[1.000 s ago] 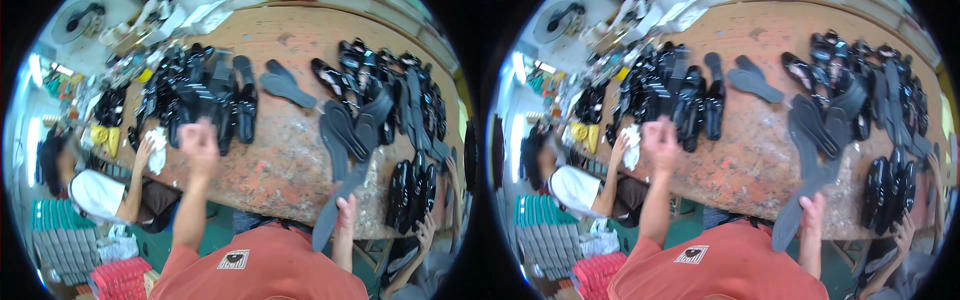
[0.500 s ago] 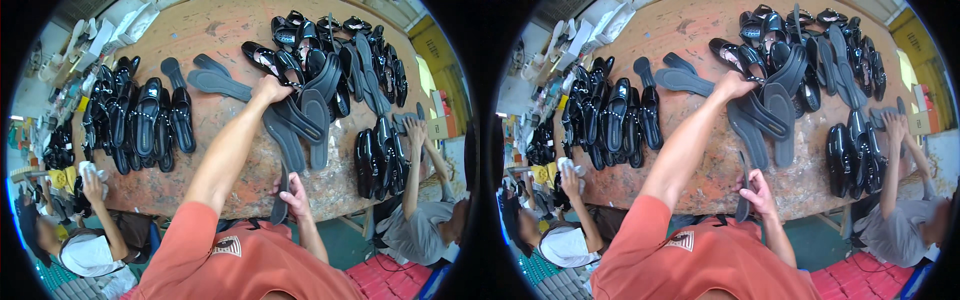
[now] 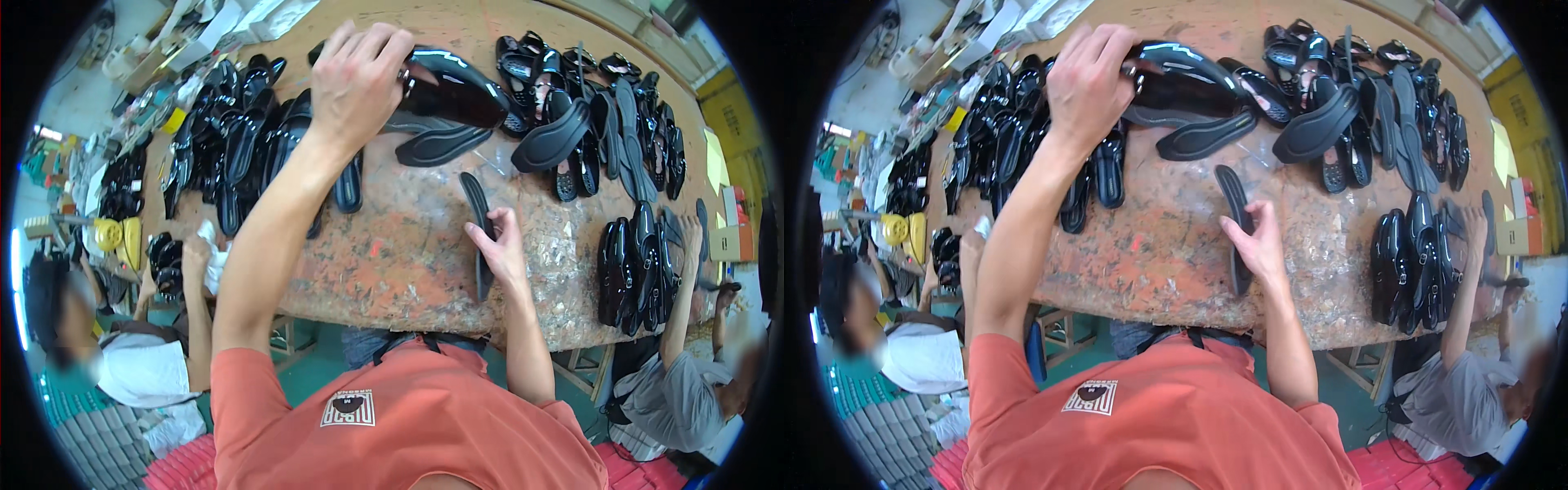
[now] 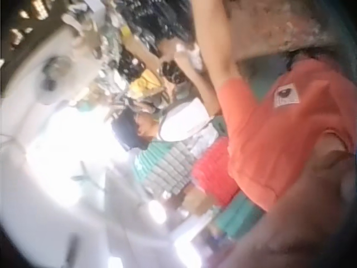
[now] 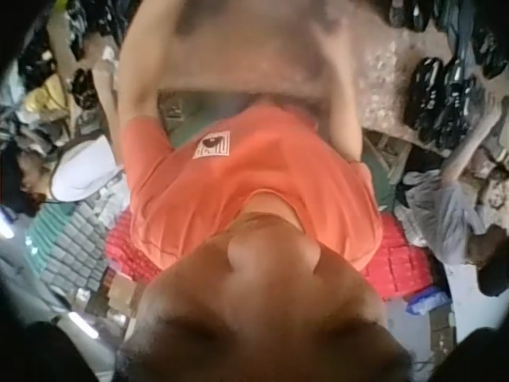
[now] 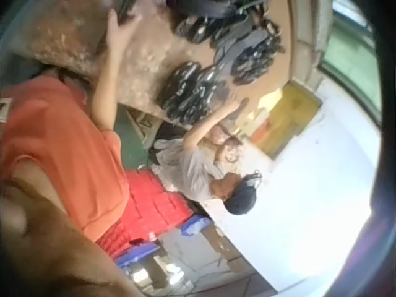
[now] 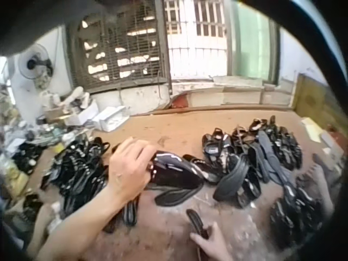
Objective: The person assembles black shoes by inserting insoles into the shoe uppers. They repeatedly pick up a shoe and an insole, press the insole into the shoe, and place the finished pair on a pile. The person also occasionally wipes the shoes with a cloth.
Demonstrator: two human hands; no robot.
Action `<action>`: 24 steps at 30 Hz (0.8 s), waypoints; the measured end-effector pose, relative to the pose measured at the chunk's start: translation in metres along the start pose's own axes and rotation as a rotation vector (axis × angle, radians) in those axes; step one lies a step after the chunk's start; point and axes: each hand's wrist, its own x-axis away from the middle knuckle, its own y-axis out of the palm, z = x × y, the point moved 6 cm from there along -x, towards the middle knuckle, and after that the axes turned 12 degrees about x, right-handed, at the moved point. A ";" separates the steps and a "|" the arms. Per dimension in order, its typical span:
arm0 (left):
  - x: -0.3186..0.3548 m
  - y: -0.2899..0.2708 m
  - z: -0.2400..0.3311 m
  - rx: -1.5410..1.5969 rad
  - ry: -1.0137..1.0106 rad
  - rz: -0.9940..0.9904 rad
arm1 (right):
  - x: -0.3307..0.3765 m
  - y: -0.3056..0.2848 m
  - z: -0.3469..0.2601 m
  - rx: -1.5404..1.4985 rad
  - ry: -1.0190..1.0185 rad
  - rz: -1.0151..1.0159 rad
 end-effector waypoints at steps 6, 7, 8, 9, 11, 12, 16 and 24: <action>0.151 -0.030 0.052 0.413 -0.619 -0.419 | 0.070 -0.040 -0.001 0.499 -0.081 0.131; 0.191 -0.019 0.071 0.394 -0.703 -0.506 | 0.076 -0.039 -0.005 0.544 -0.069 0.110; 0.226 -0.007 0.090 0.446 -0.725 -0.491 | 0.081 -0.037 -0.009 0.589 -0.054 0.089; 0.256 0.012 0.107 0.497 -0.798 -0.609 | 0.084 -0.037 -0.015 0.587 -0.053 0.095; 0.288 0.022 0.127 0.598 -0.869 -0.582 | 0.084 -0.050 -0.011 0.502 -0.085 0.138; 0.292 0.018 0.130 0.647 -0.930 -0.497 | 0.083 -0.059 -0.010 0.454 -0.130 0.150; 0.312 -0.006 0.116 0.734 -1.027 -0.378 | 0.094 -0.075 -0.049 0.626 -0.387 -0.141; 0.310 0.012 0.130 0.784 -0.993 -0.237 | 0.093 0.005 -0.086 0.888 -0.721 -0.452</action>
